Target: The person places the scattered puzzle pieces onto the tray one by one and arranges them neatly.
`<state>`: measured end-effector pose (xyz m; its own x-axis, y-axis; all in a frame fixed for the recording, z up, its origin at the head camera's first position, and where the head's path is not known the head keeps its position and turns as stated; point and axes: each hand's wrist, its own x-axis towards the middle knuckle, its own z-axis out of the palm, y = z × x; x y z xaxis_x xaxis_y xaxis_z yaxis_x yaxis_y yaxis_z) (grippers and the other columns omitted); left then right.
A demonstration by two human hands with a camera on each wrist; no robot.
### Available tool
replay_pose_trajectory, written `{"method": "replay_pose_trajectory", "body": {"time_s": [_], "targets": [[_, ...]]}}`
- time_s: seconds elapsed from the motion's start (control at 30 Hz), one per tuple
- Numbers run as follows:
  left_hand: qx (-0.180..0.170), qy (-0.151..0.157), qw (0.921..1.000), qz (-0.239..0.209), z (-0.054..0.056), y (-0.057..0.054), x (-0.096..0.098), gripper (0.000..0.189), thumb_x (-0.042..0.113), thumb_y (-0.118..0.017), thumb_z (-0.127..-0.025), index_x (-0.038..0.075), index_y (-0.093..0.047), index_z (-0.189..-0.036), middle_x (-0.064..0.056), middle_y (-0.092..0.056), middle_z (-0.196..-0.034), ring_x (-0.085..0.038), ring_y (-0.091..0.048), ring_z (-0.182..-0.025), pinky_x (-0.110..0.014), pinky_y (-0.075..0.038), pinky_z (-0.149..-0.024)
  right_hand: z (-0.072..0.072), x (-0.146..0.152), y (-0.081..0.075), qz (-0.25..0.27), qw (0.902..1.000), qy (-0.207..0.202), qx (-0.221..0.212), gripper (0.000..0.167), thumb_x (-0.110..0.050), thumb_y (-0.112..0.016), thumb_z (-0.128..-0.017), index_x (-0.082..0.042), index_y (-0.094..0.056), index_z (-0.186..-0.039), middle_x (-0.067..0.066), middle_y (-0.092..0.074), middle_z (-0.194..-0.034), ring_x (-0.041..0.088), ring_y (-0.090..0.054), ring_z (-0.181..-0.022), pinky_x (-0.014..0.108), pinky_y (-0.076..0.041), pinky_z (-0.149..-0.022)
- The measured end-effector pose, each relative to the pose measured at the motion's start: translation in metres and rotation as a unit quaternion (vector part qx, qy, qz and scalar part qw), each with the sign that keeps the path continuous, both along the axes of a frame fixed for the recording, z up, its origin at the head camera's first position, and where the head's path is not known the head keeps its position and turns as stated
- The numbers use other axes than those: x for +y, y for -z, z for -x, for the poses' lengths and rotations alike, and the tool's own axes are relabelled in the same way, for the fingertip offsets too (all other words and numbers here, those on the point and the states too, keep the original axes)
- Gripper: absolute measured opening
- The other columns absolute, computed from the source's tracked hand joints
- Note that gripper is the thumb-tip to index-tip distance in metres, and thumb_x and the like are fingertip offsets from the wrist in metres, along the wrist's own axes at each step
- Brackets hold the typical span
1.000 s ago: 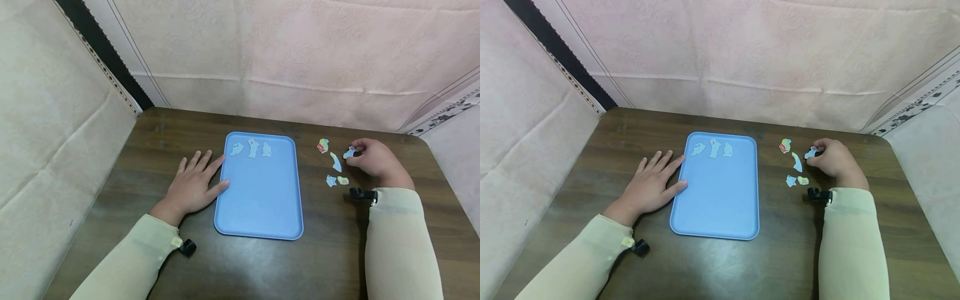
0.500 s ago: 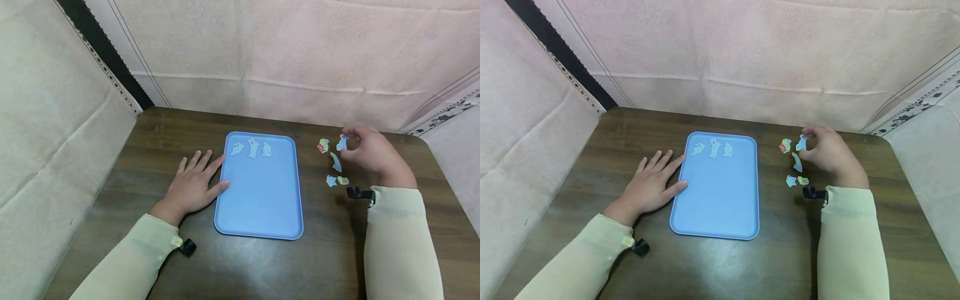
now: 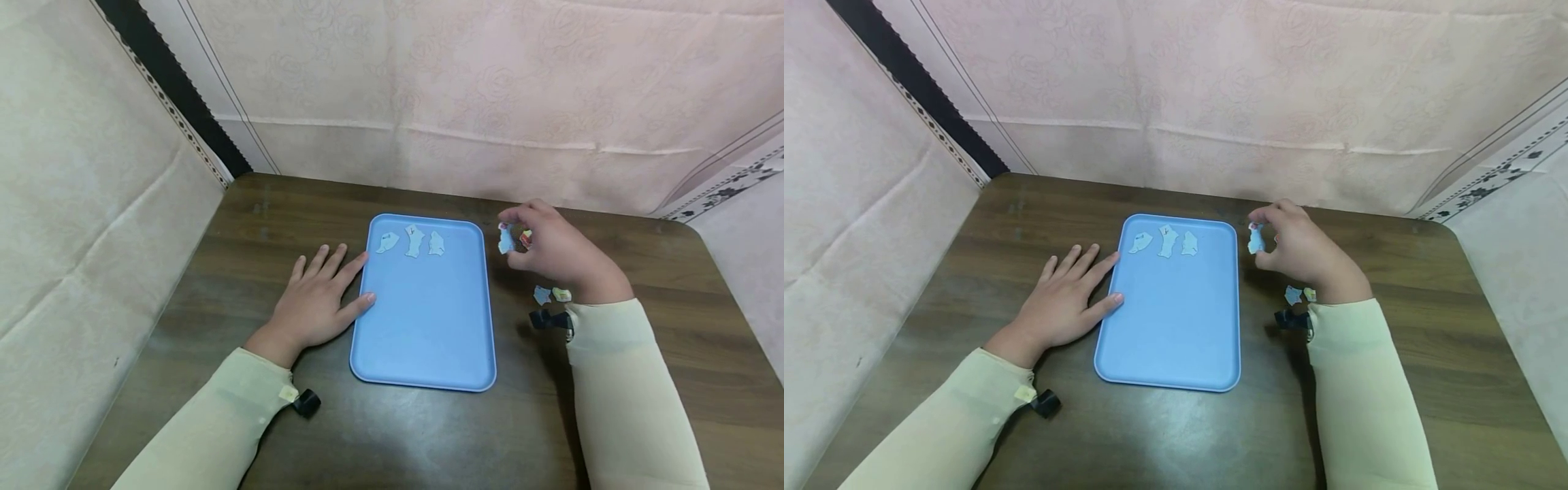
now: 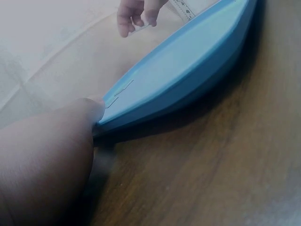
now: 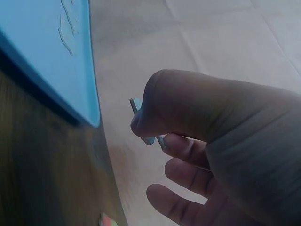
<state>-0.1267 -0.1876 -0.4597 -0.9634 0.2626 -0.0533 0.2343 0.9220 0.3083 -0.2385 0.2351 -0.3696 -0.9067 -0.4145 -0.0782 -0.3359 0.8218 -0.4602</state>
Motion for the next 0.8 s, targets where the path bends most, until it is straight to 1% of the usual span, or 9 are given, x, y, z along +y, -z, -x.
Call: {"method": "replay_pose_trajectory", "body": {"time_s": [0.13, 0.27, 0.47, 0.53, 0.7, 0.8], "targets": [[0.000, 0.002, 1.0000, -0.003, 0.000, 0.000, 0.000, 0.085, 0.088, -0.028, -0.107, 0.047, -0.015, -0.180, -0.009, -0.016, -0.191, -0.039, -0.005, -0.178, -0.075, -0.007, -0.138, 0.001, -0.016, 0.003, 0.013, 0.9998, -0.012, -0.001, 0.056, -0.011, -0.081, -0.093, -0.011, -0.066, -0.148, 0.011, -0.056, -0.145, 0.036, -0.058, -0.122, 0.051, -0.054, -0.099], [0.002, 0.002, 1.0000, -0.003, 0.000, 0.000, 0.000, 0.085, 0.088, -0.028, -0.108, 0.046, -0.016, -0.180, -0.009, -0.017, -0.190, -0.040, -0.006, -0.178, -0.075, -0.007, -0.138, 0.004, -0.031, 0.010, 0.022, 0.9995, -0.023, 0.000, 0.057, -0.011, -0.081, -0.092, -0.009, -0.067, -0.147, 0.008, -0.057, -0.145, 0.035, -0.055, -0.128, 0.049, -0.052, -0.100], [0.001, 0.003, 1.0000, -0.003, -0.001, -0.003, 0.000, 0.085, 0.087, -0.029, -0.108, 0.045, -0.016, -0.181, -0.010, -0.017, -0.190, -0.040, -0.005, -0.178, -0.075, -0.007, -0.138, 0.010, -0.049, 0.022, 0.013, 0.9993, -0.033, 0.007, 0.061, -0.012, -0.080, -0.090, -0.009, -0.066, -0.150, 0.011, -0.058, -0.143, 0.034, -0.054, -0.126, 0.048, -0.056, -0.097], [0.001, 0.003, 1.0000, -0.005, -0.002, -0.005, 0.000, 0.085, 0.087, -0.029, -0.108, 0.045, -0.016, -0.181, -0.010, -0.017, -0.190, -0.041, -0.006, -0.178, -0.076, -0.007, -0.138, 0.012, -0.054, 0.026, 0.013, 0.9994, -0.032, 0.005, 0.062, -0.012, -0.079, -0.090, -0.009, -0.066, -0.151, 0.012, -0.058, -0.144, 0.034, -0.052, -0.128, 0.049, -0.056, -0.099], [0.000, 0.002, 1.0000, -0.004, -0.002, -0.005, 0.000, 0.085, 0.087, -0.030, -0.108, 0.046, -0.016, -0.181, -0.010, -0.017, -0.190, -0.040, -0.006, -0.178, -0.075, -0.007, -0.138, 0.016, -0.065, 0.034, 0.006, 0.9997, -0.024, -0.008, 0.065, -0.014, -0.080, -0.091, -0.010, -0.064, -0.154, 0.012, -0.055, -0.151, 0.036, -0.046, -0.138, 0.056, -0.055, -0.111], [-0.002, 0.002, 1.0000, -0.003, -0.002, -0.005, 0.000, 0.084, 0.087, -0.030, -0.108, 0.046, -0.015, -0.181, -0.009, -0.017, -0.190, -0.040, -0.005, -0.178, -0.075, -0.006, -0.138, 0.016, -0.068, 0.038, -0.004, 0.9998, -0.018, -0.008, 0.066, -0.016, -0.081, -0.091, -0.011, -0.064, -0.154, 0.012, -0.054, -0.154, 0.037, -0.044, -0.141, 0.058, -0.056, -0.112]]}}
